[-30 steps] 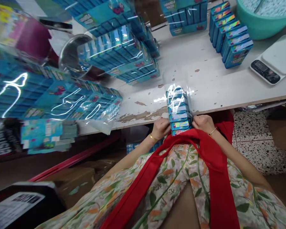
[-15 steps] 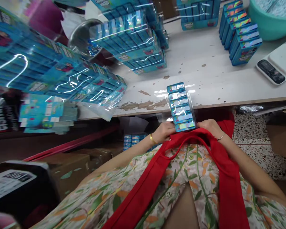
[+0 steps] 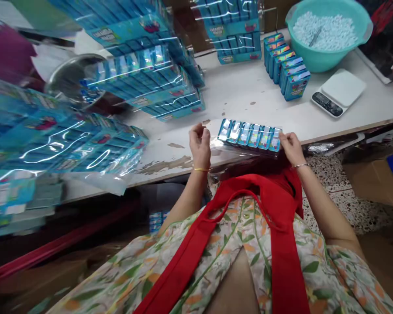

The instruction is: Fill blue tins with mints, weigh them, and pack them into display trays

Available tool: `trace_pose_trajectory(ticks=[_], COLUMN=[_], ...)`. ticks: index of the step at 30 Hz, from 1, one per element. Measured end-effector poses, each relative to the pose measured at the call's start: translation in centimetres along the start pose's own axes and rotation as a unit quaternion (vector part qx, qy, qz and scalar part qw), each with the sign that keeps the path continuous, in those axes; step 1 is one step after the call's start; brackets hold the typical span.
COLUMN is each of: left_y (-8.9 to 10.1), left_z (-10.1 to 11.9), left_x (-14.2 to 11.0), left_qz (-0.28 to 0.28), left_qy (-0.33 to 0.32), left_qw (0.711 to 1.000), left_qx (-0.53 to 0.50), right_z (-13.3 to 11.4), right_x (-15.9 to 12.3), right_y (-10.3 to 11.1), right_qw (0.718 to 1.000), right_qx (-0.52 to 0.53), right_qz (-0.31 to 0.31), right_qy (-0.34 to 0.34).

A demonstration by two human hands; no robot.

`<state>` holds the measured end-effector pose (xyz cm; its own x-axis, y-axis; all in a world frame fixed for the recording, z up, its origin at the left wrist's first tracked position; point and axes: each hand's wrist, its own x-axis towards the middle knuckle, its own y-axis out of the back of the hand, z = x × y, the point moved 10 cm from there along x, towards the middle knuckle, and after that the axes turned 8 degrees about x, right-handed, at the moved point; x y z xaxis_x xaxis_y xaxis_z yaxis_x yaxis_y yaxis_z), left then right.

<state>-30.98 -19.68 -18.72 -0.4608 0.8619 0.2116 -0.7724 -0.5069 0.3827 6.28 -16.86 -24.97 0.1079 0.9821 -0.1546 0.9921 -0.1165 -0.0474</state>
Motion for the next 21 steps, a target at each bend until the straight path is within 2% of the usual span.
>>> trace_pose_trajectory(ticks=[2, 4, 9, 15, 21], left_y=[-1.1, -2.6, -4.0, -4.3, -5.6], left_z=[-3.3, -4.4, -2.9, -2.4, -2.5], left_x=[0.4, 0.0, -0.4, 0.2, 0.6], left_qz=[-0.062, -0.115, -0.137, -0.133, -0.104], left_qy=[0.107, 0.158, 0.147, 0.152, 0.161], left_qw=[0.990, 0.974, 0.973, 0.972, 0.970], left_qx=[-0.067, -0.113, -0.113, -0.123, -0.148], right_z=[0.5, 0.4, 0.4, -0.4, -0.4], right_x=[-0.9, -1.5, -1.1, 0.0, 1.1], right_y=[-1.0, -1.3, -1.1, -0.9, -0.3], right_qw=[0.999, 0.996, 0.986, 0.986, 0.968], right_qx=[0.036, 0.072, 0.148, 0.137, 0.207], right_qz=[0.019, 0.043, 0.072, 0.093, 0.124], right_qy=[-0.011, -0.011, -0.031, 0.002, -0.065])
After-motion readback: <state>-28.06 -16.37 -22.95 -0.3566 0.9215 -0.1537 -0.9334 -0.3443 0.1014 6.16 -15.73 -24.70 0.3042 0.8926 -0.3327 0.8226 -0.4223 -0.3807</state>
